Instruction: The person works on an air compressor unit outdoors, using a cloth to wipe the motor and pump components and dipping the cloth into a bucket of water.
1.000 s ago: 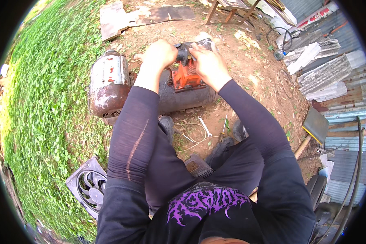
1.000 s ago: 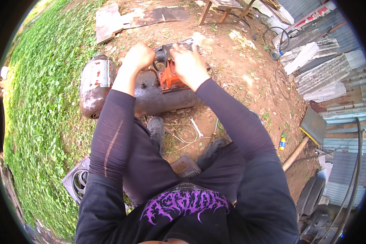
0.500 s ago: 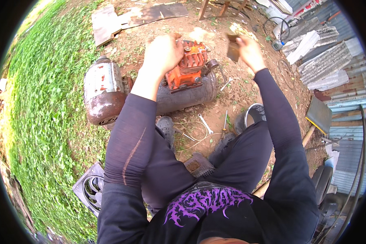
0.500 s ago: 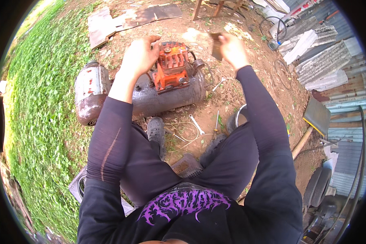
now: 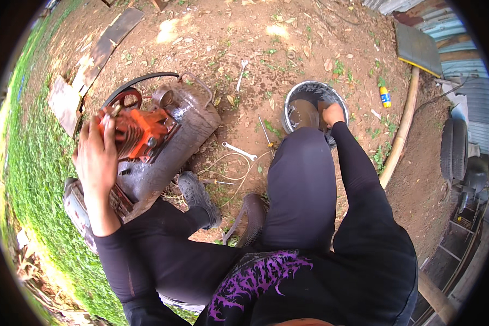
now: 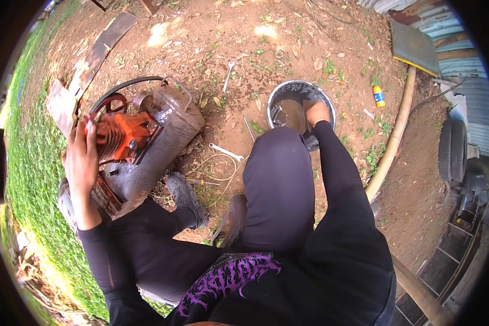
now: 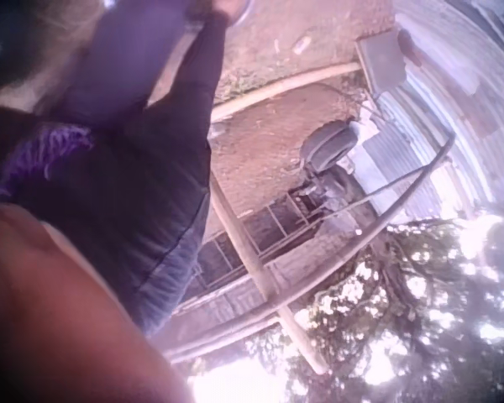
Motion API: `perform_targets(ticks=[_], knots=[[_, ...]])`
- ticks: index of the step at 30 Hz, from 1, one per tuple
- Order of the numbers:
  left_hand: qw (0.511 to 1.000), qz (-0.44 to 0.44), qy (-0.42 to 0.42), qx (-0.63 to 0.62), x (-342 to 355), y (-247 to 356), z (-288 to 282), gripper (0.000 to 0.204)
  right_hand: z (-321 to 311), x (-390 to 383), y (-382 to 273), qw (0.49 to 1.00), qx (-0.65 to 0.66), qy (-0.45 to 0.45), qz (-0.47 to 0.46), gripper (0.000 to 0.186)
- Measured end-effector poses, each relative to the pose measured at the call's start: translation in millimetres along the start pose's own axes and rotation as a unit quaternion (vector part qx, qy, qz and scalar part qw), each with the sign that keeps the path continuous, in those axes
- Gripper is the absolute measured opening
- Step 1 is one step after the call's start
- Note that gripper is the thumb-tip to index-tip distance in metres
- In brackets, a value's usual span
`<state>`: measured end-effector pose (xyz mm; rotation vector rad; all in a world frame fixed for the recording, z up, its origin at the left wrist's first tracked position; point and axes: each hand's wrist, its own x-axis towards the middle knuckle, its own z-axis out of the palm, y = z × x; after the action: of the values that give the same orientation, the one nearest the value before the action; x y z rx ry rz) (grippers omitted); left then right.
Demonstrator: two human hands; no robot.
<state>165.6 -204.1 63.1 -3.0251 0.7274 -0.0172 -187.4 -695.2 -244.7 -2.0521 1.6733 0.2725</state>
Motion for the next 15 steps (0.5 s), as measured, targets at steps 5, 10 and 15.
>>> perform_targets(ticks=[5, 10, 15], knots=[[0.997, -0.041, -0.033, 0.053, 2, 15, -3, 0.077, 75, 31, -5, 0.992, -0.120, 0.009, -0.033, 0.031], [0.999, -0.028, -0.009, 0.039, 7, 27, -2, 0.066, 140, 67, 21, 0.979, -0.190, -0.027, -0.067, 0.029], [0.998, -0.018, -0.002, 0.053, 7, 26, -3, 0.061, 158, 103, 44, 0.989, -0.142, -0.031, -0.010, 0.025]])
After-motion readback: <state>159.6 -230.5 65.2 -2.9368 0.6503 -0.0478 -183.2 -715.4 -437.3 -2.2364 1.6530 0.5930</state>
